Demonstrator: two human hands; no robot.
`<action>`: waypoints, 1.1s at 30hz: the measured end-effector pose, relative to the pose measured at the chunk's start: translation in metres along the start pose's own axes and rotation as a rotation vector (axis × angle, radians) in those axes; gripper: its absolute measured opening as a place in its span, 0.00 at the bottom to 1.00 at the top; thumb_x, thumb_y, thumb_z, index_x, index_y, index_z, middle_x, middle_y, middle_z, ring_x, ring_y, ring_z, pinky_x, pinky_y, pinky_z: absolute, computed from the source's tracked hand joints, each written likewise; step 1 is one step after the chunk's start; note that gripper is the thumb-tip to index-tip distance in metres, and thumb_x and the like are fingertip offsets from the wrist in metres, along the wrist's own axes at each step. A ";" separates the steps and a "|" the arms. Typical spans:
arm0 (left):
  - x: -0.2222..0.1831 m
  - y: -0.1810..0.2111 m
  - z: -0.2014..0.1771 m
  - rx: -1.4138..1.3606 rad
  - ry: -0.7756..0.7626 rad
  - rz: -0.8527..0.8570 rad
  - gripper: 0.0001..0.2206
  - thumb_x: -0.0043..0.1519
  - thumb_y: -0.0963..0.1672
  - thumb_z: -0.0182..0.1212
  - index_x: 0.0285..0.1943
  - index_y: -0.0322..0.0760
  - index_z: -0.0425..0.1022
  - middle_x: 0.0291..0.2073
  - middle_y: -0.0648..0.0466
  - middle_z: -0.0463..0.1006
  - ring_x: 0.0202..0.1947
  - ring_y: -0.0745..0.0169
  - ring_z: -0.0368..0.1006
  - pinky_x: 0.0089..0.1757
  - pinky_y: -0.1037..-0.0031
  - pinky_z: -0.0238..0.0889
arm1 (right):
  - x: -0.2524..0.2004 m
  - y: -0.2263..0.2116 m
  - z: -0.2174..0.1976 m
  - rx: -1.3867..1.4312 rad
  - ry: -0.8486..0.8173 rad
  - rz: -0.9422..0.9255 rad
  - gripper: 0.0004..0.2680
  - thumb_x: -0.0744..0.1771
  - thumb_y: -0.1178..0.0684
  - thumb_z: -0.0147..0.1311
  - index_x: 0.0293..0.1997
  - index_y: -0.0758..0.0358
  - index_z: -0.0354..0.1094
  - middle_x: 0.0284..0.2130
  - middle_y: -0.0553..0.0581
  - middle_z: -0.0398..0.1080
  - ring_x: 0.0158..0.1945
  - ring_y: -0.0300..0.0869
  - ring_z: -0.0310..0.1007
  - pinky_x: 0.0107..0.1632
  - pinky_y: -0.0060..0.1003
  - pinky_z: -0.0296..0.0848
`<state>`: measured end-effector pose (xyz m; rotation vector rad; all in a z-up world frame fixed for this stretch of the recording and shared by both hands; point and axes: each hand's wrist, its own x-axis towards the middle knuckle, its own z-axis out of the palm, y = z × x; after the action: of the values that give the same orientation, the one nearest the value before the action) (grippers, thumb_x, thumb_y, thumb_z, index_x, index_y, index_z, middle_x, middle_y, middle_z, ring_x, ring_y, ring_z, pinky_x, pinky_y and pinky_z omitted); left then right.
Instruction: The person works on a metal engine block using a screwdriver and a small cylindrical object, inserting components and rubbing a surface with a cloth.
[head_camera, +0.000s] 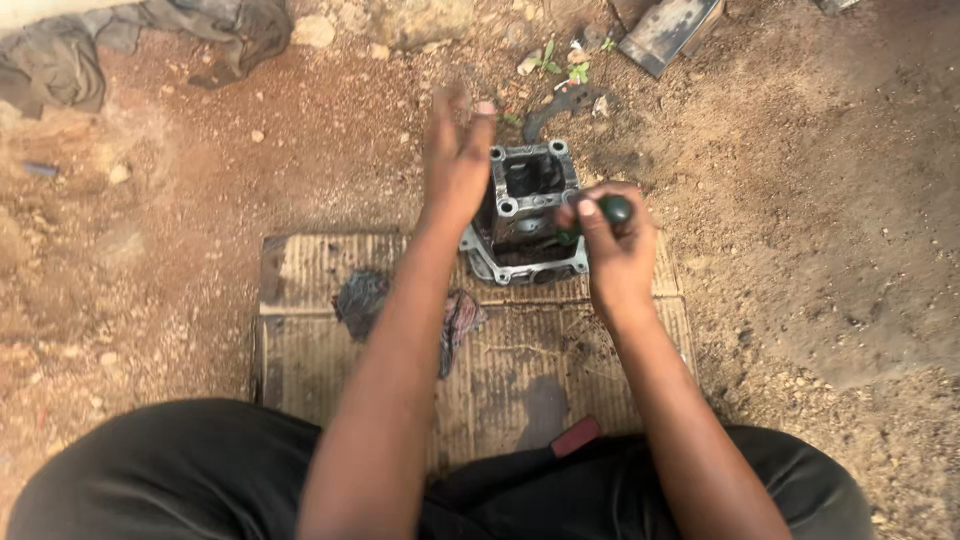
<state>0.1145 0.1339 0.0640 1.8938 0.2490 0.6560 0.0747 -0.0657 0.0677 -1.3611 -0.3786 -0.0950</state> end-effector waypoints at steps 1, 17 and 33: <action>0.011 -0.006 0.013 -0.041 -0.175 -0.176 0.23 0.70 0.50 0.55 0.70 0.35 0.61 0.65 0.43 0.69 0.63 0.48 0.68 0.60 0.60 0.58 | 0.001 -0.002 0.003 0.144 0.022 -0.003 0.05 0.71 0.52 0.53 0.41 0.60 0.64 0.31 0.51 0.69 0.36 0.39 0.71 0.44 0.37 0.74; 0.029 -0.066 0.028 -0.233 -0.425 -0.143 0.29 0.70 0.57 0.34 0.66 0.41 0.75 0.63 0.42 0.72 0.66 0.45 0.65 0.62 0.61 0.53 | -0.013 0.043 0.041 0.478 0.310 -0.209 0.17 0.70 0.45 0.46 0.20 0.54 0.46 0.15 0.46 0.45 0.18 0.37 0.41 0.23 0.38 0.45; 0.015 -0.071 0.047 -0.393 -0.246 -0.120 0.17 0.69 0.44 0.48 0.64 0.39 0.74 0.52 0.48 0.83 0.55 0.54 0.77 0.58 0.68 0.66 | -0.013 0.033 0.045 0.352 0.264 -0.232 0.17 0.71 0.46 0.39 0.20 0.58 0.52 0.16 0.51 0.52 0.19 0.41 0.49 0.26 0.40 0.54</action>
<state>0.1618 0.1337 -0.0083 1.5480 0.0677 0.3541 0.0621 -0.0173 0.0399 -0.9390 -0.3117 -0.3796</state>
